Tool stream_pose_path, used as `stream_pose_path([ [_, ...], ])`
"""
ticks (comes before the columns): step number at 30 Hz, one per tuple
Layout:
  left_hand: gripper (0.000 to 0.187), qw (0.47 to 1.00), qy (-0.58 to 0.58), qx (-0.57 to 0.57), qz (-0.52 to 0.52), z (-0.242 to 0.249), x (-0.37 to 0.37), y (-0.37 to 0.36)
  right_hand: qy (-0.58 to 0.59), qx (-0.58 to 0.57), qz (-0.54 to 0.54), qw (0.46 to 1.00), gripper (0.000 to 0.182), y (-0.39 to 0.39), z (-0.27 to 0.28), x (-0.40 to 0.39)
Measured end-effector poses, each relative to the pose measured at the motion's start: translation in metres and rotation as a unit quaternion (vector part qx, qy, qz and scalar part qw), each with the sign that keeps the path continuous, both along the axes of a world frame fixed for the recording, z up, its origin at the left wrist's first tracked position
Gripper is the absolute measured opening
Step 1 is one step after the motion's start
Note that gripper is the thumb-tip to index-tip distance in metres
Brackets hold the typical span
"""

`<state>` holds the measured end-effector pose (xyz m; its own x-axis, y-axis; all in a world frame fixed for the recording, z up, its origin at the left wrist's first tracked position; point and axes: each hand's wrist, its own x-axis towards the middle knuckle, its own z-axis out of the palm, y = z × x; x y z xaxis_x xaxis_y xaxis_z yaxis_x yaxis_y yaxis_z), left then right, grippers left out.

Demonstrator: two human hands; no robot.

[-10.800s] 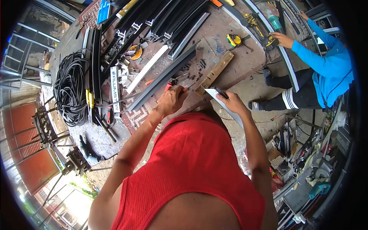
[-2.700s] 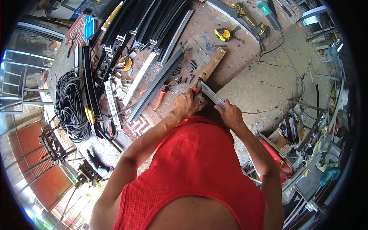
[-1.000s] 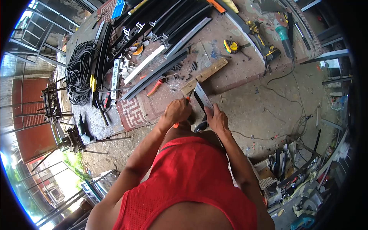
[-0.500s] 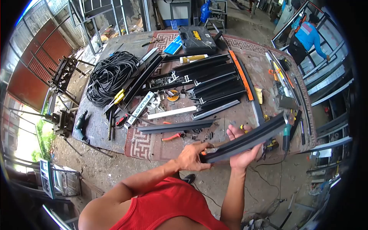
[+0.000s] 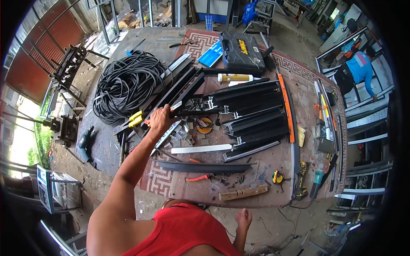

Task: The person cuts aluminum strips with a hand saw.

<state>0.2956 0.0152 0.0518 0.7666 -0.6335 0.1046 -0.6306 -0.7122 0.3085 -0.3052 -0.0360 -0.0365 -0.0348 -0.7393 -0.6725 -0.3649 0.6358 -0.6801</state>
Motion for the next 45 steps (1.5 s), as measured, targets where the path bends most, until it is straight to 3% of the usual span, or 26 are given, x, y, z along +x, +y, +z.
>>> stream_pose_path([
  [4,0.038,0.989,-0.08,-0.093,0.085,-0.015,0.038,-0.018,-0.013,-0.018,-0.036,0.999,0.039,-0.001,0.009,0.023],
  [6,0.034,0.993,-0.036,-0.016,0.11,-0.028,0.067,-0.027,0.017,-0.134,-0.037,0.99,0.037,-0.004,-0.034,0.018],
  [7,0.032,0.997,-0.038,-0.022,0.065,-0.045,0.084,-0.023,0.036,-0.183,-0.028,0.982,0.036,-0.012,-0.051,0.02],
  [9,0.024,0.997,-0.043,-0.063,0.016,-0.062,0.108,-0.021,0.003,-0.215,-0.068,0.974,0.034,-0.022,-0.025,0.048],
  [10,0.018,0.997,0.016,-0.063,0.033,-0.037,0.103,-0.02,-0.015,-0.224,-0.081,0.971,0.034,-0.024,0.004,0.067],
  [13,0.015,0.969,-0.146,-0.197,0.009,-0.025,0.106,-0.014,-0.043,-0.316,-0.065,0.946,0.027,-0.026,0.052,0.098],
  [16,0.02,0.957,-0.198,-0.214,-0.006,0.04,0.081,-0.011,-0.121,-0.313,-0.013,0.942,0.022,-0.033,0.077,0.118],
  [19,0.028,0.968,-0.119,-0.218,-0.031,0.131,-0.009,-0.014,-0.236,-0.304,0.076,0.92,0.02,-0.055,0.126,0.164],
  [21,0.03,0.963,-0.095,-0.24,-0.075,0.163,-0.091,-0.015,-0.273,-0.257,0.143,0.916,0.039,-0.087,0.177,0.203],
  [23,0.03,0.962,-0.029,-0.226,-0.153,0.181,-0.174,-0.013,-0.372,-0.219,0.102,0.896,0.063,-0.123,0.206,0.236],
  [24,0.03,0.954,-0.026,-0.216,-0.206,0.177,-0.207,-0.011,-0.429,-0.178,0.056,0.884,0.067,-0.139,0.223,0.246],
  [26,0.03,0.943,0.003,-0.19,-0.273,0.169,-0.265,-0.004,-0.566,-0.115,-0.03,0.816,0.055,-0.155,0.249,0.242],
  [29,0.035,0.913,0.127,-0.252,-0.296,0.168,-0.317,0.018,-0.567,-0.184,-0.072,0.8,0.046,-0.144,0.253,0.197],
  [30,0.04,0.902,0.151,-0.285,-0.286,0.167,-0.327,0.025,-0.59,-0.168,-0.113,0.782,0.035,-0.133,0.265,0.182],
  [32,0.069,0.863,0.283,-0.296,-0.296,0.132,-0.327,0.037,-0.632,-0.174,-0.115,0.747,0.032,-0.119,0.265,0.153],
  [34,0.078,0.728,0.514,-0.249,-0.378,0.103,-0.333,0.042,-0.7,-0.189,-0.072,0.685,0.033,-0.106,0.266,0.132],
  [35,0.08,0.701,0.559,-0.234,-0.377,0.102,-0.345,0.05,-0.718,-0.198,-0.032,0.666,0.035,-0.104,0.268,0.12],
  [36,0.072,0.707,0.532,-0.246,-0.397,0.116,-0.363,0.05,-0.734,-0.205,0.008,0.647,0.037,-0.1,0.273,0.109],
  [37,0.069,0.726,0.499,-0.26,-0.396,0.113,-0.372,0.052,-0.68,-0.247,0.02,0.69,0.041,-0.095,0.287,0.095],
  [38,0.067,0.746,0.455,-0.262,-0.41,0.116,-0.377,0.053,-0.614,-0.317,0.003,0.723,0.031,-0.092,0.305,0.084],
  [40,0.065,0.782,0.353,-0.25,-0.448,0.136,-0.382,0.057,-0.44,-0.562,0.072,0.696,0.031,-0.115,0.309,0.056],
  [41,0.064,0.796,0.294,-0.236,-0.474,0.148,-0.384,0.06,-0.268,-0.698,0.084,0.658,0.029,-0.12,0.317,0.038],
  [42,0.064,0.786,0.301,-0.244,-0.482,0.154,-0.388,0.06,-0.417,-0.603,0.035,0.679,0.029,-0.107,0.332,0.037],
  [45,0.065,0.752,0.34,-0.27,-0.496,0.156,-0.403,0.065,-0.371,-0.616,0.034,0.694,0.029,-0.113,0.334,0.008],
])
